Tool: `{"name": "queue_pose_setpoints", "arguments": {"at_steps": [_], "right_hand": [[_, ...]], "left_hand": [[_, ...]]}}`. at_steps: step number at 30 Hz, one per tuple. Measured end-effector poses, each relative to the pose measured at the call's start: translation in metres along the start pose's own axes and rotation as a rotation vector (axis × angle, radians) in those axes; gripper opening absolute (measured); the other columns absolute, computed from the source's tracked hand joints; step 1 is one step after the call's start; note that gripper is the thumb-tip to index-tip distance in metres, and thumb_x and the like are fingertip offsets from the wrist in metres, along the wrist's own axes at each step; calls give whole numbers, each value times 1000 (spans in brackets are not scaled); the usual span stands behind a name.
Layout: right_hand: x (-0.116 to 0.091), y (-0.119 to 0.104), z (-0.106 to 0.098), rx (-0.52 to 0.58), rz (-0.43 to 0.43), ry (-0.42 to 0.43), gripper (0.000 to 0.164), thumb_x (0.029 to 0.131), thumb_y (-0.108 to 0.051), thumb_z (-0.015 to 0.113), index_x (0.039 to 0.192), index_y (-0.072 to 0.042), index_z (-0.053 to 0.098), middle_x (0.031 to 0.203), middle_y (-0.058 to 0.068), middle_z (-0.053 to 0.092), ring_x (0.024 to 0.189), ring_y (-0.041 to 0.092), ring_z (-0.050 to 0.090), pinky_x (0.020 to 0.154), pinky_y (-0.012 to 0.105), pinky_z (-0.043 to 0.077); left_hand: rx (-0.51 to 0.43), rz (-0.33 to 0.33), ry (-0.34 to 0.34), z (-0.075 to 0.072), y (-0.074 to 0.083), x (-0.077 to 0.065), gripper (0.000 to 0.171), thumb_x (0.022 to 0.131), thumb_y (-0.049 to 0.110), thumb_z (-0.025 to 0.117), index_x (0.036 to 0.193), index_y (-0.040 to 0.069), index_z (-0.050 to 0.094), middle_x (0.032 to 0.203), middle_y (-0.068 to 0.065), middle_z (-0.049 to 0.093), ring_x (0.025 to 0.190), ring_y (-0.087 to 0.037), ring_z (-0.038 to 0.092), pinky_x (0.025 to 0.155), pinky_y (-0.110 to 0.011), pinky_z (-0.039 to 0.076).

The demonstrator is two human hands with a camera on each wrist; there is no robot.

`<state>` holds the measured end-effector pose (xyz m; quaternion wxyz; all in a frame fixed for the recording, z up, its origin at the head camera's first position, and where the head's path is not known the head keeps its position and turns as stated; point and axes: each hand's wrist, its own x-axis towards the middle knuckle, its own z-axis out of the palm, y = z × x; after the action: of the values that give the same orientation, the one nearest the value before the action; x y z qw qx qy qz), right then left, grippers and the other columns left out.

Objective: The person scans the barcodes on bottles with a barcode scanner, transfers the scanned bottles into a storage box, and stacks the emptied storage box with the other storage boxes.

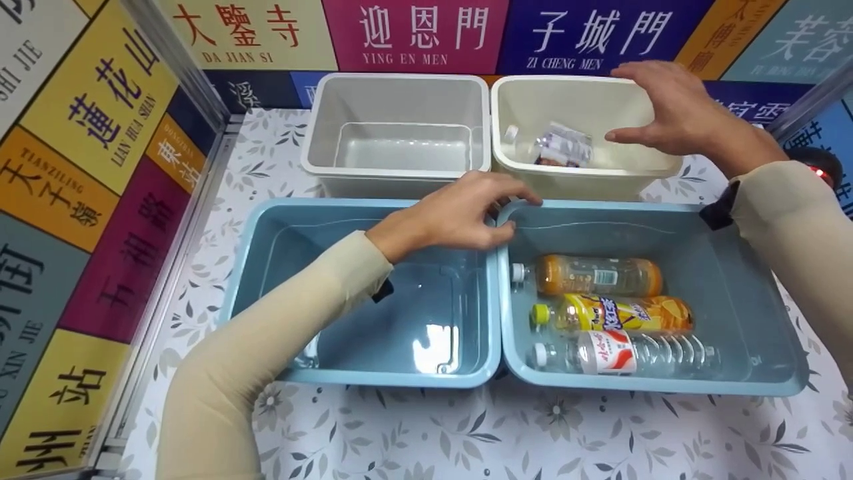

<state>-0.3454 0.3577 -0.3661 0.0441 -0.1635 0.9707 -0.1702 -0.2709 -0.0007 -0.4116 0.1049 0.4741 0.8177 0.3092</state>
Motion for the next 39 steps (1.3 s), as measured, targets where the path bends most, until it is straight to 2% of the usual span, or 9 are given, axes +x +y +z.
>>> {"name": "queue_pose_setpoints", "arguments": {"at_steps": [8, 16, 23, 28, 39], "right_hand": [[-10, 0, -6, 23, 56, -34, 90, 99, -36, 77, 172, -16, 28, 178, 21, 26, 164, 54, 17, 130, 77, 1], [-12, -4, -13, 10, -9, -29, 81, 100, -30, 77, 168, -10, 37, 174, 26, 32, 160, 54, 28, 129, 76, 17], [-16, -5, -16, 20, -18, -45, 76, 102, -31, 75, 166, -11, 41, 173, 25, 35, 159, 54, 29, 128, 76, 20], [-18, -7, -17, 10, -45, -43, 74, 100, -30, 77, 164, -11, 45, 169, 26, 40, 153, 54, 36, 126, 76, 26], [-29, -10, -18, -23, 4, -37, 76, 101, -39, 75, 166, -16, 43, 171, 22, 39, 151, 54, 39, 119, 80, 32]], "left_hand": [[6, -5, -6, -1, 3, 1, 51, 97, 23, 65, 148, 16, 65, 149, 1, 68, 123, -11, 67, 95, -17, 57], [-4, -6, -1, -4, 4, 1, 51, 97, 20, 64, 147, 14, 65, 147, 0, 69, 120, -12, 68, 94, -19, 57], [-20, -4, 4, -4, 3, -1, 52, 96, 20, 65, 148, 15, 64, 149, 0, 68, 125, -13, 67, 96, -19, 57], [-31, -5, 11, -2, 3, -2, 52, 96, 21, 66, 147, 16, 65, 148, 1, 68, 125, -12, 66, 96, -19, 57], [-36, 2, 10, 1, 3, -2, 52, 96, 21, 66, 148, 15, 64, 149, 1, 68, 127, -12, 66, 97, -19, 57]]}}
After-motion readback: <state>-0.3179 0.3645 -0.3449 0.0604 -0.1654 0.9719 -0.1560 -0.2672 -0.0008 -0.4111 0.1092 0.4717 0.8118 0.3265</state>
